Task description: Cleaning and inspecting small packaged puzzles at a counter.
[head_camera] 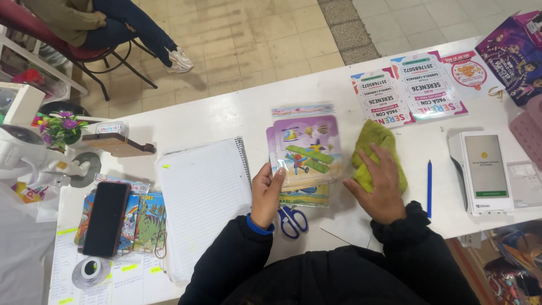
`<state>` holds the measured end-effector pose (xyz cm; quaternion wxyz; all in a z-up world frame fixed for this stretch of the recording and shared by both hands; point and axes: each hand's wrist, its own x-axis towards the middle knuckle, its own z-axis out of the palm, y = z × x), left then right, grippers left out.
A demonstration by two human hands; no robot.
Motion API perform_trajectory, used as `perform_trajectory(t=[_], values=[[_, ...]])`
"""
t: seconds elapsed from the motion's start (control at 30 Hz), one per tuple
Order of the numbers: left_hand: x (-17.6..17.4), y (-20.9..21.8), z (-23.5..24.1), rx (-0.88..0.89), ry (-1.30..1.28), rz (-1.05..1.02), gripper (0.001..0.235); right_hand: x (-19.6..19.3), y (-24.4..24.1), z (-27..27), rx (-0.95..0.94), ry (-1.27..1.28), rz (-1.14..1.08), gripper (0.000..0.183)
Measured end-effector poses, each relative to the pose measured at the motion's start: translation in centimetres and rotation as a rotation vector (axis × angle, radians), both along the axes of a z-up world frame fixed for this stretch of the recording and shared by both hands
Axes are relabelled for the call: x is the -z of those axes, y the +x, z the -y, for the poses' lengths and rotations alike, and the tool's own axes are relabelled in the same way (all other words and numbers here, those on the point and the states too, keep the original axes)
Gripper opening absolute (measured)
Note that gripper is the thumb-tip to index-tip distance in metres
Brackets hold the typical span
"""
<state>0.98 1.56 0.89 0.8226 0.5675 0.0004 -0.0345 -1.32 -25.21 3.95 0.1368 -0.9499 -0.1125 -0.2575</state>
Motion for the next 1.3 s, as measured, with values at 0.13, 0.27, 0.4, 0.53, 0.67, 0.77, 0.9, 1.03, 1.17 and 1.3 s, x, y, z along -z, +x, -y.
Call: perform_trajectory(t=[0.13, 0.27, 0.4, 0.53, 0.67, 0.77, 0.9, 1.03, 1.17, 1.3], values=[[0.8, -0.1, -0.2, 0.056, 0.058, 0.035, 0.029, 1.5, 0.0, -1.1, -0.145, 0.489, -0.214, 0.070], [1.0, 0.4, -0.7, -0.005, 0.068, 0.020, 0.027, 3.6, 0.8, -0.4, -0.131, 1.210, -0.639, 0.075], [2.0, 0.6, -1.1, -0.117, 0.077, 0.001, 0.025, 2.3, 0.8, 0.0, -0.105, 1.293, -0.528, 0.068], [0.9, 0.6, -1.4, -0.104, 0.169, 0.025, 0.028, 3.9, 0.9, -1.2, -0.105, 1.297, -0.570, 0.071], [0.2, -0.1, -2.1, -0.082, 0.961, 0.066, 0.052, 4.3, 0.5, -2.6, -0.084, 1.052, -0.683, 0.079], [0.5, 0.1, -2.5, -0.143, 1.133, 0.264, 0.050, 4.2, 0.7, -2.6, -0.058, 0.839, -0.787, 0.082], [0.5, 0.1, -2.5, -0.025, 1.120, 0.098, 0.056, 4.2, 0.9, -3.0, 0.003, 0.654, -0.863, 0.082], [2.8, 0.2, -2.3, -0.114, 1.103, 0.297, 0.063, 5.6, 1.0, -3.7, -0.048, 0.639, -0.829, 0.084], [2.7, 0.1, -1.9, -0.054, 1.054, 0.325, 0.068, 4.5, 0.9, -4.9, -0.088, 0.734, -0.878, 0.081], [1.8, 0.2, -1.8, -0.077, 1.027, 0.263, 0.058, 6.0, 1.0, -4.5, -0.007, 0.796, -0.835, 0.075]])
